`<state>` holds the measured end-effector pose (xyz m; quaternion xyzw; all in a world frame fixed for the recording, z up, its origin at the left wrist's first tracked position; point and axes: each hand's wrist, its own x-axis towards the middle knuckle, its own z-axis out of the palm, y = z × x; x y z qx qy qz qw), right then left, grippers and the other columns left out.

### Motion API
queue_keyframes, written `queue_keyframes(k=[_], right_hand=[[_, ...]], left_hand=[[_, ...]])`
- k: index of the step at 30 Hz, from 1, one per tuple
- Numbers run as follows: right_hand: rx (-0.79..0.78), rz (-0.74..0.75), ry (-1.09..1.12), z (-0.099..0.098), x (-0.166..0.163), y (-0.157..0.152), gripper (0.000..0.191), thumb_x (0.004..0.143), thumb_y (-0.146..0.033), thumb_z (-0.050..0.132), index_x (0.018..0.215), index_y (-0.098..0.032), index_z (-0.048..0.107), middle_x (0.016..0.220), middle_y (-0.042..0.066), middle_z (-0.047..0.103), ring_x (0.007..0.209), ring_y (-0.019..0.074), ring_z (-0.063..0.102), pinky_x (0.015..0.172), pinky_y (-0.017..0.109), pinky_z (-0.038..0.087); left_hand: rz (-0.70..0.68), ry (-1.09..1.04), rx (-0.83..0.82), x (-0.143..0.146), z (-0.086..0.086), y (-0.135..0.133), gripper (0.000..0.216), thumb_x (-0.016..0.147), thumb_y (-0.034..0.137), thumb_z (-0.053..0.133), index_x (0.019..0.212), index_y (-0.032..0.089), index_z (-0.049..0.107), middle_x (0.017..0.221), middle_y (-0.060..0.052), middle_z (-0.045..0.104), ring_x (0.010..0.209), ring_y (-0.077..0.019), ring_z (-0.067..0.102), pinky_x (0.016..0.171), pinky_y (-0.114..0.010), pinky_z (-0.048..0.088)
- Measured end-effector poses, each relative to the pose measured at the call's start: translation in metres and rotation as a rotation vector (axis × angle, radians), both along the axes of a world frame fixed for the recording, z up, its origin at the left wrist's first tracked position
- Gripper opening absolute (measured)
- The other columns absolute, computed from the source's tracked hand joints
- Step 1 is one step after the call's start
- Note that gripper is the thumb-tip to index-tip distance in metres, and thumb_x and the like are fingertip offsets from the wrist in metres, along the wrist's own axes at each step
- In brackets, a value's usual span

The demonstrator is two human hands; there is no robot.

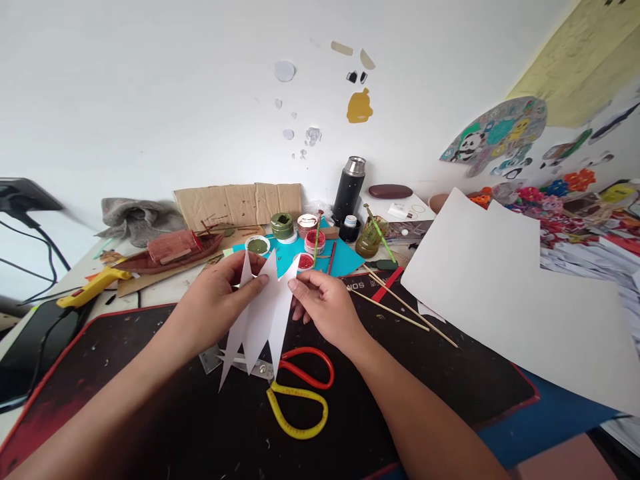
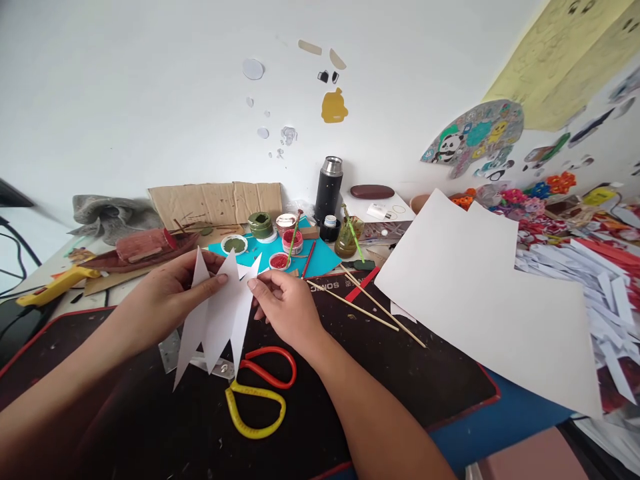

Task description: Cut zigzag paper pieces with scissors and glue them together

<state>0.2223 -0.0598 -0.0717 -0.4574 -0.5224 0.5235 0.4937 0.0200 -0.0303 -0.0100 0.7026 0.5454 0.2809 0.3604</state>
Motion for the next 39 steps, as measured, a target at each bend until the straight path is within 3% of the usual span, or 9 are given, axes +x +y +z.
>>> queue_keyframes(k=[4,12,24,32,39], right_hand=[[0.002,0.008,0.016,0.0,0.0,0.0,0.038,0.094,-0.058,0.077,0.093,-0.021,0.069,0.069,-0.003,0.065,0.054,0.0144,0.068,0.047,0.023,0.047],[0.009,-0.017,0.032,0.0,0.0,0.001,0.041,0.092,-0.06,0.08,0.096,-0.021,0.07,0.07,-0.003,0.066,0.054,0.0146,0.069,0.046,0.023,0.048],[0.06,-0.042,0.034,0.009,0.002,-0.005,0.042,0.093,-0.065,0.08,0.09,-0.024,0.071,0.073,-0.001,0.068,0.058,0.0181,0.067,0.054,0.03,0.052],[-0.016,0.027,0.056,0.007,0.0,-0.004,0.049,0.09,-0.07,0.079,0.102,-0.023,0.072,0.084,0.002,0.069,0.065,0.018,0.065,0.048,0.027,0.049],[0.017,-0.013,0.017,0.009,0.001,-0.004,0.044,0.095,-0.066,0.075,0.095,-0.022,0.076,0.085,0.003,0.07,0.076,0.0202,0.067,0.059,0.028,0.053]], left_hand=[[0.016,0.03,0.049,0.0,0.0,0.0,0.041,0.09,0.067,0.065,0.091,0.026,0.067,0.08,-0.001,0.071,0.076,-0.0263,0.066,0.066,-0.036,0.051],[0.002,-0.023,-0.009,-0.001,-0.005,0.001,0.042,0.089,0.067,0.07,0.096,0.025,0.071,0.084,0.0,0.074,0.077,-0.0257,0.067,0.064,-0.034,0.051],[0.023,-0.137,-0.159,-0.001,0.002,-0.003,0.046,0.08,0.064,0.082,0.102,0.025,0.07,0.083,-0.001,0.073,0.07,-0.0234,0.065,0.055,-0.031,0.049],[0.011,-0.153,-0.133,0.005,-0.004,-0.003,0.049,0.083,0.067,0.079,0.105,0.024,0.071,0.09,-0.003,0.077,0.076,-0.026,0.07,0.06,-0.035,0.054],[-0.045,-0.175,-0.176,0.008,-0.002,-0.005,0.049,0.085,0.064,0.079,0.114,0.025,0.072,0.098,-0.005,0.082,0.085,-0.0308,0.077,0.067,-0.039,0.061]])
